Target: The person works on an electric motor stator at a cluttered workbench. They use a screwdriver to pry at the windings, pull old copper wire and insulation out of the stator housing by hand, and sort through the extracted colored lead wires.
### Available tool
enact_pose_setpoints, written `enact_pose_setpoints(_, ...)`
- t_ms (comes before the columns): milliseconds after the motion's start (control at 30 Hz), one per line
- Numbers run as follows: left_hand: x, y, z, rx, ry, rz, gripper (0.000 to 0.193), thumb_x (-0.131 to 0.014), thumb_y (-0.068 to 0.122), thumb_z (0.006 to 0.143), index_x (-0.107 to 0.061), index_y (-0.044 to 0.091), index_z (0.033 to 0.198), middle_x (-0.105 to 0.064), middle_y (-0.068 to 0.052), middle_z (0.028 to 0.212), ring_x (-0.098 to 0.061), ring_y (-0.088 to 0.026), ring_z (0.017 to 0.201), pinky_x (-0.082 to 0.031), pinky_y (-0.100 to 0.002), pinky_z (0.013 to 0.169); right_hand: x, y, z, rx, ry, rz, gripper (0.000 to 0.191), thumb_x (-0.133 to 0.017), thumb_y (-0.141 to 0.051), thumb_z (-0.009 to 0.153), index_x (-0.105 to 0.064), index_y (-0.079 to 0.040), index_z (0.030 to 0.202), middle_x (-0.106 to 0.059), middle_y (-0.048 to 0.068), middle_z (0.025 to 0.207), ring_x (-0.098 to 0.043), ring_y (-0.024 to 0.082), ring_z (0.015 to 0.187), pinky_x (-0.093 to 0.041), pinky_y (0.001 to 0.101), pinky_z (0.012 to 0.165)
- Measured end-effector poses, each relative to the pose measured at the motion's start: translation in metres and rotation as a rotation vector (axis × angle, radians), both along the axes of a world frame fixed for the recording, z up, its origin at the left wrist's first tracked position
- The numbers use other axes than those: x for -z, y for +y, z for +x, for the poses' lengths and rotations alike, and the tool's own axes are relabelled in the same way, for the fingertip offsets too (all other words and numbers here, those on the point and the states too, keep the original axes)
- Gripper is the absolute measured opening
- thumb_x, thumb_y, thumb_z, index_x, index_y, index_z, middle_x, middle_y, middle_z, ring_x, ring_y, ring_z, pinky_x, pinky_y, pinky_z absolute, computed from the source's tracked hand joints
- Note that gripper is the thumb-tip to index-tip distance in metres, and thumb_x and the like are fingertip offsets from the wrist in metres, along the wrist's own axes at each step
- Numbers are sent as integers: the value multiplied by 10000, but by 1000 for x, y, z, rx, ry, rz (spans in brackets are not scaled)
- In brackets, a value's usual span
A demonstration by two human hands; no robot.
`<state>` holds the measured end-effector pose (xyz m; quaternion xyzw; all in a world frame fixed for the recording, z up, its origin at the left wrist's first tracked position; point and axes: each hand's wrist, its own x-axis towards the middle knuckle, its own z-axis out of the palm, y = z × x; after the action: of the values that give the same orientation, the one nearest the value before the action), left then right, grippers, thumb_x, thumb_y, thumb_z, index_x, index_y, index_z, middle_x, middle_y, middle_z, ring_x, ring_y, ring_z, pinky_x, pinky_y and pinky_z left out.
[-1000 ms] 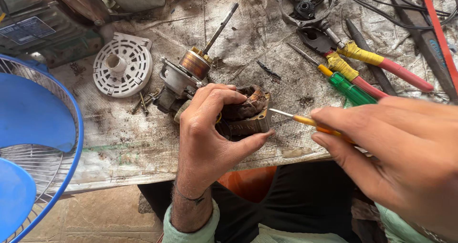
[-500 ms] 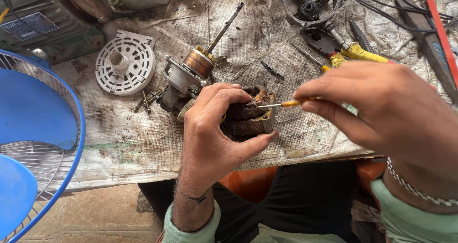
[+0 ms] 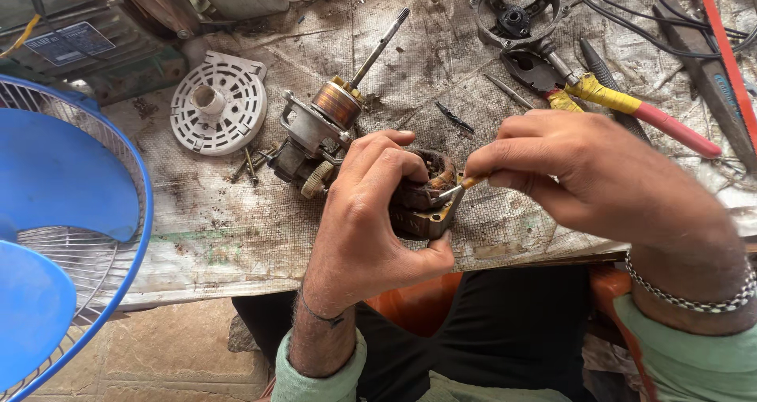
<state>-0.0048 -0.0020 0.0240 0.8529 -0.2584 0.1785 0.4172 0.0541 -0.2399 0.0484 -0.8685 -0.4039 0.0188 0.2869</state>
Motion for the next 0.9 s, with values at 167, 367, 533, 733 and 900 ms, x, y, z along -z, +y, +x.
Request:
enact_pose_setpoints(167, 4, -4, 2, -21, -25, 29, 484, -905, 184, 634, -567, 40, 949, -589, -117, 1005, -598, -337, 1174, -521, -462, 1017, 3, 4, -26, 34, -591, 68, 120, -731, -90, 856, -759, -113, 971, -674, 64, 831, -632, 231, 806, -473, 397, 730)
enact_pose_setpoints(367, 4, -6, 1, 2, -24, 41, 467, -893, 162, 639, -555, 41, 938, -584, -101, 983, -584, -329, 1107, -518, -454, 953, 22, 6, -18, 61, -354, 96, 225, -812, -306, 814, -738, -99, 865, -628, 29, 730, -573, 218, 715, -410, 403, 673)
enact_pose_setpoints(533, 3, -5, 3, 31, -37, 48, 460, -884, 158, 645, -545, 43, 934, -563, -102, 961, -569, -330, 1084, -501, -453, 921, 34, 11, -13, 40, 305, 286, 297, -695, -367, 941, -681, -81, 862, -615, 16, 760, -582, 160, 713, -446, 335, 647)
enact_pose_setpoints(733, 6, -4, 3, 17, -14, 1, 461, -883, 190, 670, -543, 50, 948, -554, -96, 963, -554, -304, 1039, -494, -431, 912, 14, 3, -40, 162, -92, 232, 310, -703, -361, 914, -687, -55, 869, -648, 31, 733, -611, 171, 715, -455, 355, 685)
enact_pose_setpoints(900, 8, -5, 5, -27, 40, -15, 456, -892, 211, 676, -549, 47, 926, -532, -97, 920, -541, -281, 954, -489, -415, 866, 4, 8, -50, 286, -118, 236, 392, -806, -357, 805, -655, -15, 920, -652, 65, 804, -657, 169, 779, -516, 331, 688)
